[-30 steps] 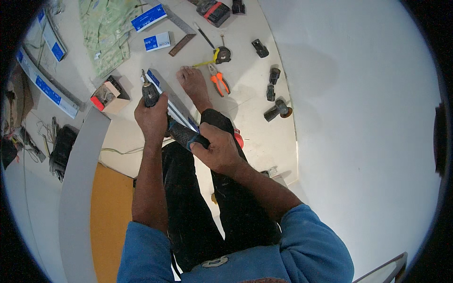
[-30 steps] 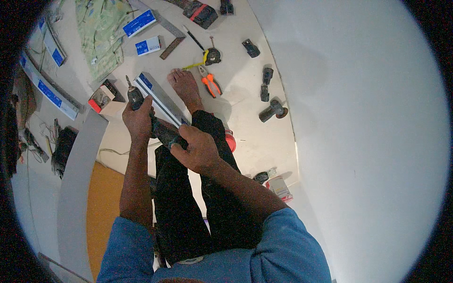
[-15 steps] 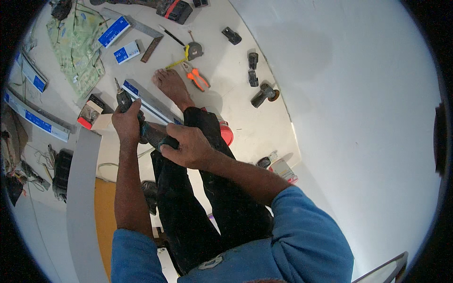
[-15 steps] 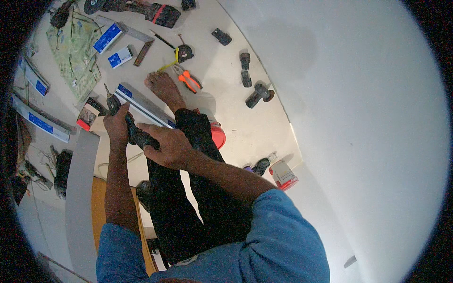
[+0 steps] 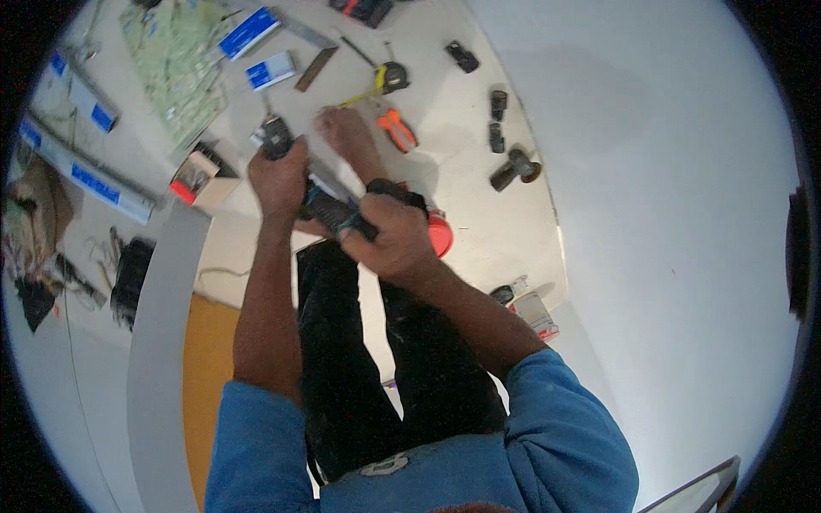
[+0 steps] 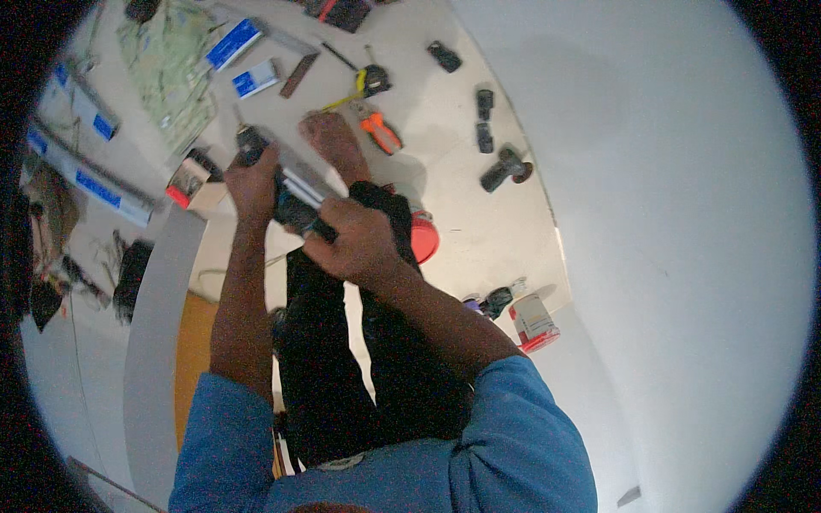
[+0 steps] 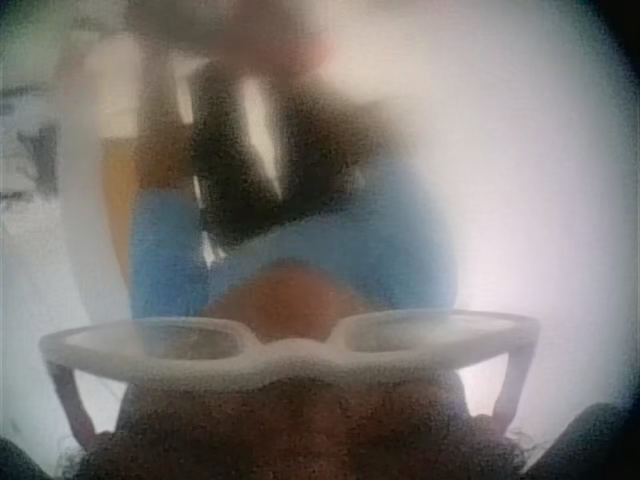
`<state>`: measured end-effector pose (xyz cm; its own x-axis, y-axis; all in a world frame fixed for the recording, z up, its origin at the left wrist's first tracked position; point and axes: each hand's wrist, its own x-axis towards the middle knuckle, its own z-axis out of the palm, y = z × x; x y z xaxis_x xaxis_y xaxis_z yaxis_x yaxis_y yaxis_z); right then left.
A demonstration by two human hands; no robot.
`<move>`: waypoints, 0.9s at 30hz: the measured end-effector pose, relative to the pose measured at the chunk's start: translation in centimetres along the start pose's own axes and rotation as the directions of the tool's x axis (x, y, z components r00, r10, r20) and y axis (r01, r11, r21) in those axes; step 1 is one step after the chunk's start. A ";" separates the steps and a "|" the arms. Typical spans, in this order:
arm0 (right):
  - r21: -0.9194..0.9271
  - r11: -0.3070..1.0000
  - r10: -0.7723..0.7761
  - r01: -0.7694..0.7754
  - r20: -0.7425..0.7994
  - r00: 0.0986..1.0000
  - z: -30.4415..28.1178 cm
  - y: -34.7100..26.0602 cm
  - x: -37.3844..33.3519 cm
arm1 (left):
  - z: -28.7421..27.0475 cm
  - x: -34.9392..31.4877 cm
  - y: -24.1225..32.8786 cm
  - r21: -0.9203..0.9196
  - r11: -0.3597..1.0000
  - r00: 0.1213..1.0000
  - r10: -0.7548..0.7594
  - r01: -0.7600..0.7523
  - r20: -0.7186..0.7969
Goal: The person sits on the floor and uses an angle grinder to smooth the edges of a metal profile. They then use a cordless drill to fasten the profile to another piece and use pliers to adjust a component. The person handles metal profiles, a grinder, a drill, and pliers.
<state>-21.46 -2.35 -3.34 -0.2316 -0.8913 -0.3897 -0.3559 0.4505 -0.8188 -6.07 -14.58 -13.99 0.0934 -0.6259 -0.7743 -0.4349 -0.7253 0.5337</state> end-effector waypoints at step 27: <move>0.099 0.939 0.302 -0.329 0.216 0.928 0.1 -1.7 -2.8 | -3.0 -2.7 -4.0 0.071 0.993 0.990 -0.098 0.091 0.098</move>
<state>-20.15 -0.67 -0.85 -0.1266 -0.7022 -0.7006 -0.1682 0.7113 -0.6825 -1.89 -10.87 -13.02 0.0468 -0.5208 -0.8524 -0.4868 -0.7571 0.4358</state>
